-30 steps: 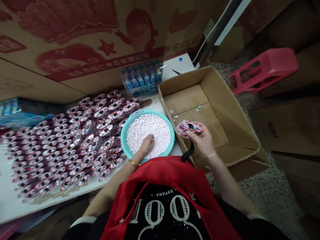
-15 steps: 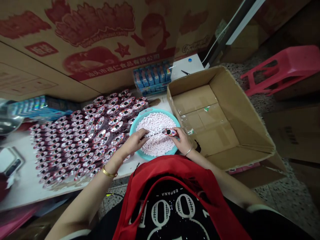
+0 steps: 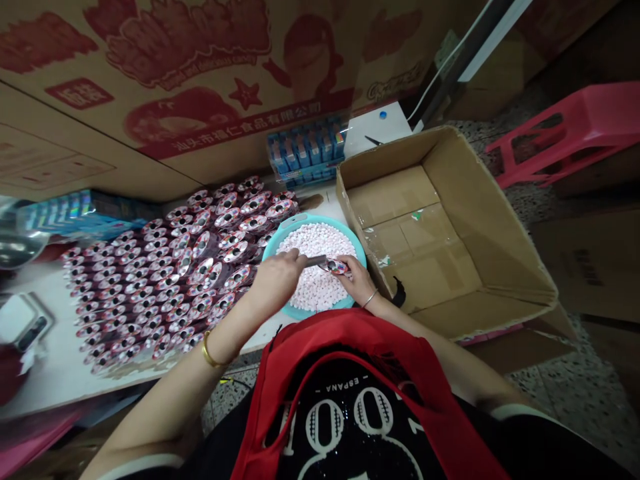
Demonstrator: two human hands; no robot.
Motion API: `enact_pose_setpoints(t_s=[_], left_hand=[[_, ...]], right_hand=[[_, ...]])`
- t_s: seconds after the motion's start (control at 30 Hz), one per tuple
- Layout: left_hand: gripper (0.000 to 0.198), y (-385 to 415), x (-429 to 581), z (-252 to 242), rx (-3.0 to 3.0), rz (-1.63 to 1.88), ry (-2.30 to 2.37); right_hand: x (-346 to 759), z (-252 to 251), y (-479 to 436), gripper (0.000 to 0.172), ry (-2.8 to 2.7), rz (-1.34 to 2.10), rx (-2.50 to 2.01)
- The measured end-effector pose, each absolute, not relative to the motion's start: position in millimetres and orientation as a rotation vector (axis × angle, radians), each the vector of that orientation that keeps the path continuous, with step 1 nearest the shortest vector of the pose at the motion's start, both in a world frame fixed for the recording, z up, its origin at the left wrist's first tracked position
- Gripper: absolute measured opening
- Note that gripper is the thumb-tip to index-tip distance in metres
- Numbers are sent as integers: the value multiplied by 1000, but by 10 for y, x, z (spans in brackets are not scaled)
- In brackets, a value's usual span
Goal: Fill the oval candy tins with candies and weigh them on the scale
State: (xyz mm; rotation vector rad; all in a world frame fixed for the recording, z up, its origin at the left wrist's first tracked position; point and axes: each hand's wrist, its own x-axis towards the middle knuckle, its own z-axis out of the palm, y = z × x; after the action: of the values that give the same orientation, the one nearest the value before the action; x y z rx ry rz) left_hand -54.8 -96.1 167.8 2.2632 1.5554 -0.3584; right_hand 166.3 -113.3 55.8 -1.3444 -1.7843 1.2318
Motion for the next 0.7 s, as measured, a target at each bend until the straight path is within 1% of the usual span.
enact_pose_setpoints(t_s=[0.07,0.17,0.27,0.37,0.53,0.7], left_hand=[[23,-894,-742,1440,2183,-305,1618],[25,-820,-939,925,2044,-273,1664],[24,-793,-888,424,2000,-226,1576],[19,-779,-640,70,1980,-121,1429],[19,-773,-267,-210,1910,57,1284],[20,-842,-326,-149,1829,200,1216]], right_hand=[[1718,572,-1144,27,-1764,1228,-1364],[1797,630,-1183,28,-1752,1238,-1373],[1854,689,-1236,28,-1763,1278,-1339],[1890,729,-1272,28,-1777,1338,-1318],[1924,767,-1287,28,-1857,1374,-1311],[1936,747,-1319,28,-1865,1449,-1330]])
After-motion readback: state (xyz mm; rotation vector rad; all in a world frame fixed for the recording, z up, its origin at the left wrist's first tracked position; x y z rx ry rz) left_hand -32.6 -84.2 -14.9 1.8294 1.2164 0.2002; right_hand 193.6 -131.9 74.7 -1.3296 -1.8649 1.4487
